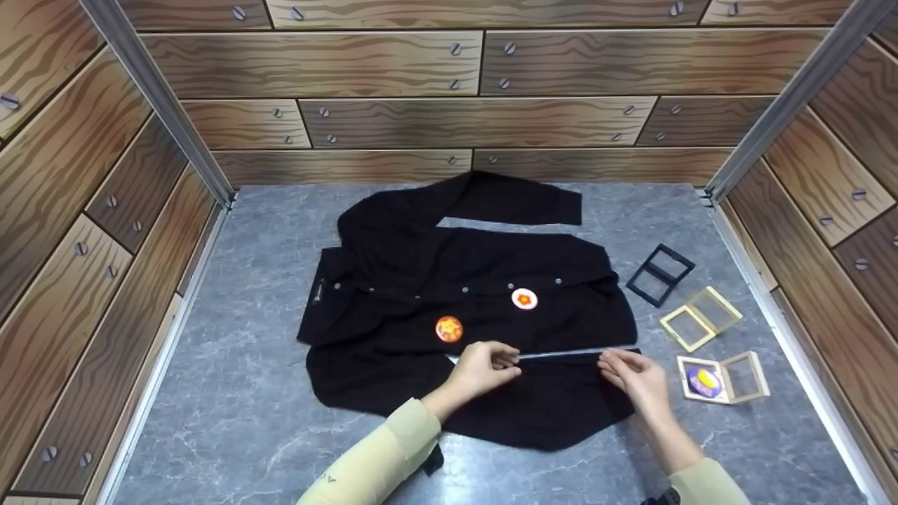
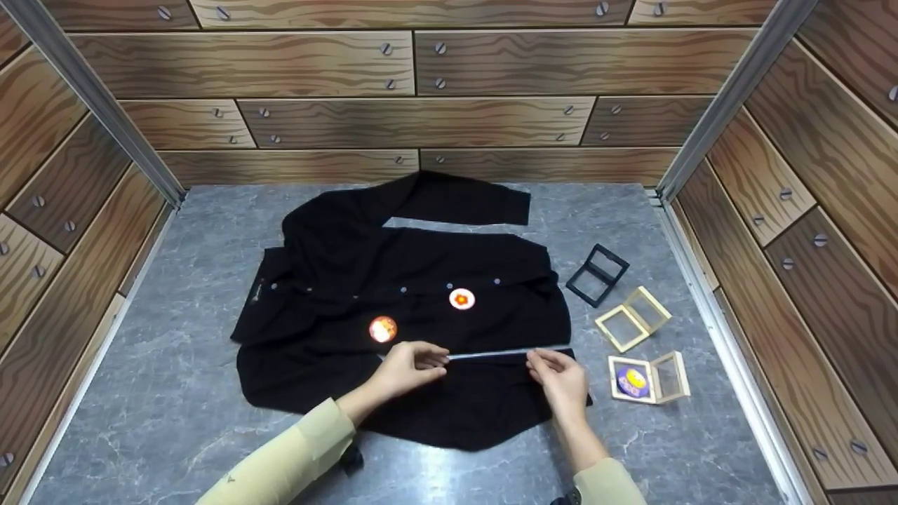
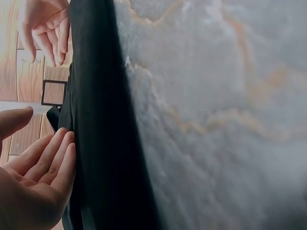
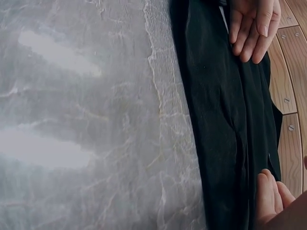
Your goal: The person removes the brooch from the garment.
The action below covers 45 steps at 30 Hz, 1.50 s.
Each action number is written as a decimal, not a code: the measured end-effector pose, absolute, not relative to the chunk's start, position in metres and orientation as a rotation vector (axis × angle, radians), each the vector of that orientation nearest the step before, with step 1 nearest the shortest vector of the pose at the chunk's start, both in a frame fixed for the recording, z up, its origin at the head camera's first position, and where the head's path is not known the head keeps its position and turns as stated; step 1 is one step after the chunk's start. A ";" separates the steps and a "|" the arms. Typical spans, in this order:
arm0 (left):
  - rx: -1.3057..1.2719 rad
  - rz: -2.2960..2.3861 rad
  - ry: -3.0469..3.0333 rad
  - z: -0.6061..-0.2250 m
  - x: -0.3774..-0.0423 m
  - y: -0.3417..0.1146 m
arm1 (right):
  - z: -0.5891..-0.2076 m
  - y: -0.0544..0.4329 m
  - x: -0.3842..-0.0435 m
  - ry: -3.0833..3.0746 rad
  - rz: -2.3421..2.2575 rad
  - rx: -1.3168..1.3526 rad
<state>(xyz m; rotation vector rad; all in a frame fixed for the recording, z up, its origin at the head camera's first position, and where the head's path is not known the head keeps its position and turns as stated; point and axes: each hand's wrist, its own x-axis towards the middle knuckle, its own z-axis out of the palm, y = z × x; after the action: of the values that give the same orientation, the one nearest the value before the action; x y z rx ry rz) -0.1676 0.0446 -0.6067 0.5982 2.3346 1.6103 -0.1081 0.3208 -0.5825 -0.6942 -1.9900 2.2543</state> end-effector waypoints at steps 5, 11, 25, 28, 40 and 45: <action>0.572 1.610 2.343 -0.605 -0.169 0.040 | -0.581 0.315 -0.110 -2.023 2.239 -0.688; 0.561 1.621 2.349 -0.605 -0.169 0.036 | -0.581 0.309 -0.113 -2.062 2.209 -0.680; 0.532 1.646 2.357 -0.610 -0.169 0.024 | -0.582 0.295 -0.119 -2.208 2.110 -0.650; 0.519 1.654 2.356 -0.609 -0.169 0.021 | -0.582 0.292 -0.121 -2.237 2.104 -0.629; 0.484 1.653 2.376 -0.606 -0.171 0.009 | -0.581 0.280 -0.126 -2.320 2.091 -0.608; 0.469 1.642 2.399 -0.607 -0.171 0.006 | -0.582 0.275 -0.129 -2.340 2.077 -0.591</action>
<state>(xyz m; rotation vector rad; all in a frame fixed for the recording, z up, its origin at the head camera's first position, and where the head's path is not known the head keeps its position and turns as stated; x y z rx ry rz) -0.1712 0.0062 -0.6066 0.4694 2.3986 1.6417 -0.1286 0.2750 -0.5821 -0.5906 -2.3397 2.0774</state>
